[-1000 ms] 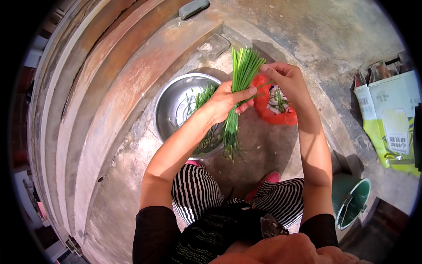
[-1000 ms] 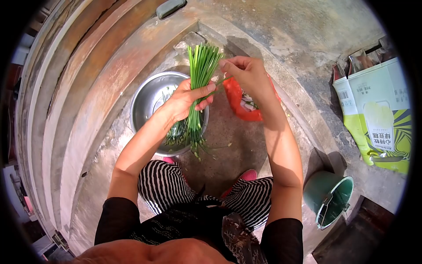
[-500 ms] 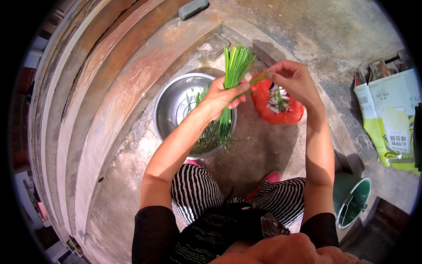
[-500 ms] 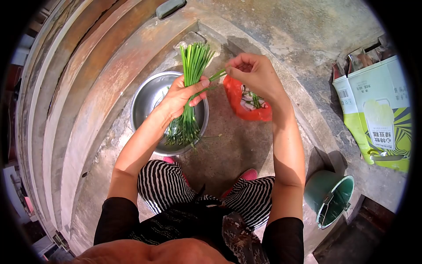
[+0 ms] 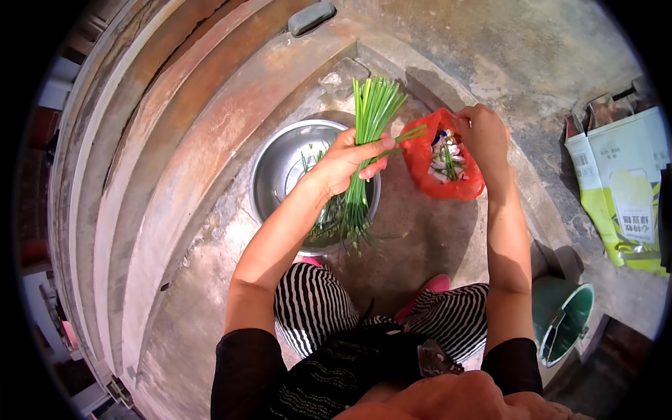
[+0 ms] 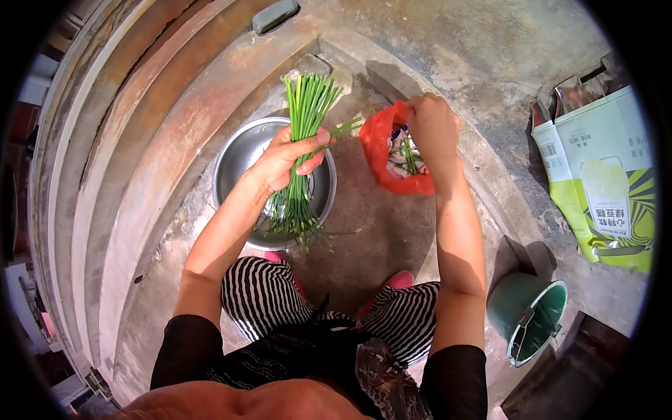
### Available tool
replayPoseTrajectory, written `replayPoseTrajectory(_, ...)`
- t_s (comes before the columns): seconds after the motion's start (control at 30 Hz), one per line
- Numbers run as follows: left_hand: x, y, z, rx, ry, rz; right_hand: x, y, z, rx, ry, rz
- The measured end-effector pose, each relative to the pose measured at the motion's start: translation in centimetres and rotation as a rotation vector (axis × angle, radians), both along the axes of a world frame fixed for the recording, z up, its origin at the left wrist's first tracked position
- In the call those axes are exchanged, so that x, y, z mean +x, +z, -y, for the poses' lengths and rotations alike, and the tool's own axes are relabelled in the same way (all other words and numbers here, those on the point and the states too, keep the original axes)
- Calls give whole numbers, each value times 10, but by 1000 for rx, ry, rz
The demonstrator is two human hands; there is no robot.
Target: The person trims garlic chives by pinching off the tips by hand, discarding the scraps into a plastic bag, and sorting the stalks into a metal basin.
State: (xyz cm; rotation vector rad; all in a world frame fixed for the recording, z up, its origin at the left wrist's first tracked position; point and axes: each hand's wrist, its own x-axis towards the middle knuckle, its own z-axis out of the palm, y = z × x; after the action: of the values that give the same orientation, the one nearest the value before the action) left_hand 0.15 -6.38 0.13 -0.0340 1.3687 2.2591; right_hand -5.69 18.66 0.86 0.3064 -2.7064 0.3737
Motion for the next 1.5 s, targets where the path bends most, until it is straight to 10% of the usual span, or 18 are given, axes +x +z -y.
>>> replayPoseTrajectory(0.13,-1,-1,0,20,-77,-28,3,21,15,58,27,-209)
replayPoseTrajectory(0.4,3,4,-3,-32,-93,-49,8,33,44,-1012,333,587)
replayPoseTrajectory(0.73,1,9,2,-93,-39,-47,13,49,33,-785,373,688)
replayPoseTrajectory(0.8,1,8,2,-122,-43,-60,16,49,41,-320,274,198)
replayPoseTrajectory(0.93,1,11,6,-16,-96,-65,7,46,35,-628,127,245)
replayPoseTrajectory(1.0,3,13,6,18,-116,-51,6,45,35,-1213,240,603)
replayPoseTrajectory(1.5,0,8,4,-23,-99,17,5,33,37,-963,342,678)
